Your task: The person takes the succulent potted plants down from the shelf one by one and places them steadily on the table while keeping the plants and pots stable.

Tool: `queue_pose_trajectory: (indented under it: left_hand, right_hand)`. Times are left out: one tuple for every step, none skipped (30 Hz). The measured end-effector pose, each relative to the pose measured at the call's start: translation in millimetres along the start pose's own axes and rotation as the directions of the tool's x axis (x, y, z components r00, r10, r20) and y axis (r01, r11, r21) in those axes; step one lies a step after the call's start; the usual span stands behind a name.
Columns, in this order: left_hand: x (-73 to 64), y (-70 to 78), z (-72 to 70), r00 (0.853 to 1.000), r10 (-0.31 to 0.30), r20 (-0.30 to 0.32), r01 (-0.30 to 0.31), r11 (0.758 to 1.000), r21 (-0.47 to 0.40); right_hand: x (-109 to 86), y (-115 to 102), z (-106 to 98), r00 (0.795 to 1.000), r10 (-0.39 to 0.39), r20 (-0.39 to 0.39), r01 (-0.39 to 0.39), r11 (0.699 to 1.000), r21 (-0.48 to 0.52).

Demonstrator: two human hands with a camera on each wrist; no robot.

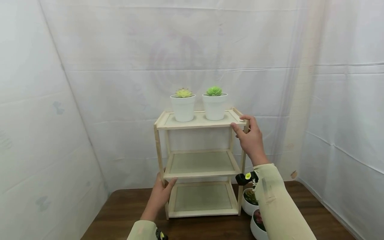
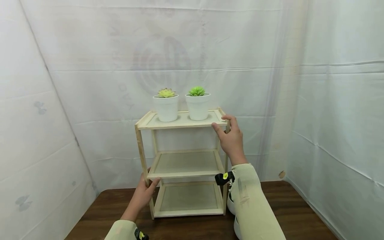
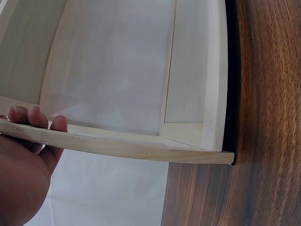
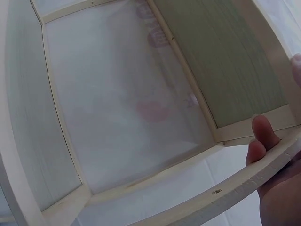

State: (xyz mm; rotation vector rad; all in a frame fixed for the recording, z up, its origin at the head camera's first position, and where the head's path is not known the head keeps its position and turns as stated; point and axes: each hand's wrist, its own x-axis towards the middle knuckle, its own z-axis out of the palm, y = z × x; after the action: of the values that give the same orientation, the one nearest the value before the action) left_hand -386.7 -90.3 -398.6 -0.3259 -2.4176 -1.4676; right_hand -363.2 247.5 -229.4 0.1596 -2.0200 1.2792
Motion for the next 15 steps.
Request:
queue_pose_trajectory:
  left_hand:
    - [0.0, -0.3, 0.4, 1.000, 0.002, -0.001, -0.002, 1.000, 0.000]
    - [0.0, -0.2, 0.9, 1.000, 0.002, -0.002, -0.002, 1.000, 0.001]
    - [-0.2, 0.0, 1.1, 1.000, 0.000, -0.004, 0.000, 1.000, 0.002]
    - [-0.3, 0.1, 1.2, 1.000, -0.005, -0.005, 0.005, 1.000, 0.005]
    - [-0.3, 0.4, 1.1, 1.000, -0.010, -0.006, 0.010, 1.000, 0.007]
    - [-0.3, 0.8, 1.1, 1.000, -0.011, -0.007, 0.011, 1.000, 0.005]
    - [-0.4, 1.4, 0.8, 1.000, -0.015, -0.009, 0.015, 1.000, 0.002]
    - [-0.4, 2.0, 0.6, 1.000, -0.015, -0.011, 0.015, 1.000, 0.000]
    - [-0.4, 2.4, 0.3, 1.000, -0.018, -0.011, 0.018, 1.000, -0.003]
    - [-0.4, 2.7, 0.0, 1.000, -0.020, -0.013, 0.020, 1.000, -0.006]
    - [-0.5, 3.1, -0.4, 1.000, -0.022, -0.016, 0.022, 1.000, -0.009]
    - [-0.6, 3.4, -0.8, 1.000, -0.020, -0.019, 0.020, 1.000, -0.004]
    - [-0.7, 3.6, -1.2, 1.000, -0.019, -0.022, 0.019, 1.000, 0.002]
    - [-0.9, 3.8, -1.8, 1.000, -0.020, -0.024, 0.020, 1.000, 0.005]
    - [-1.0, 3.9, -2.3, 0.999, -0.025, -0.023, 0.026, 1.000, 0.008]
  right_hand:
    - [-0.2, -0.1, -0.3, 1.000, 0.001, -0.001, -0.001, 1.000, 0.000]
    - [-0.4, -0.4, -0.5, 1.000, 0.004, -0.002, -0.004, 1.000, 0.000]
    - [-0.4, -0.4, -0.6, 1.000, 0.006, -0.002, -0.006, 1.000, 0.000]
    - [-0.2, -0.5, -0.7, 1.000, 0.008, -0.003, -0.008, 1.000, 0.002]
    - [0.0, -0.6, -0.6, 1.000, 0.008, -0.003, -0.008, 1.000, 0.003]
    - [0.2, -0.8, -0.5, 1.000, 0.006, -0.003, -0.005, 1.000, 0.005]
    - [0.4, -0.9, -0.4, 1.000, 0.005, -0.003, -0.005, 1.000, 0.009]
    - [0.7, -0.9, -0.2, 1.000, 0.006, -0.004, -0.006, 1.000, 0.011]
    - [1.0, -0.8, 0.0, 1.000, 0.006, -0.003, -0.006, 1.000, 0.015]
    - [1.1, -0.7, 0.1, 1.000, 0.007, -0.001, -0.007, 1.000, 0.017]
    - [0.9, -0.8, 0.2, 1.000, 0.008, 0.002, -0.008, 1.000, 0.019]
    - [0.7, -0.7, 0.1, 1.000, 0.010, 0.003, -0.010, 1.000, 0.019]
    - [0.4, -0.4, 0.2, 1.000, 0.013, 0.002, -0.013, 1.000, 0.019]
    - [0.0, -0.2, 0.2, 1.000, 0.013, 0.002, -0.013, 1.000, 0.017]
    - [-0.4, 0.2, 0.1, 1.000, 0.011, 0.004, -0.011, 1.000, 0.016]
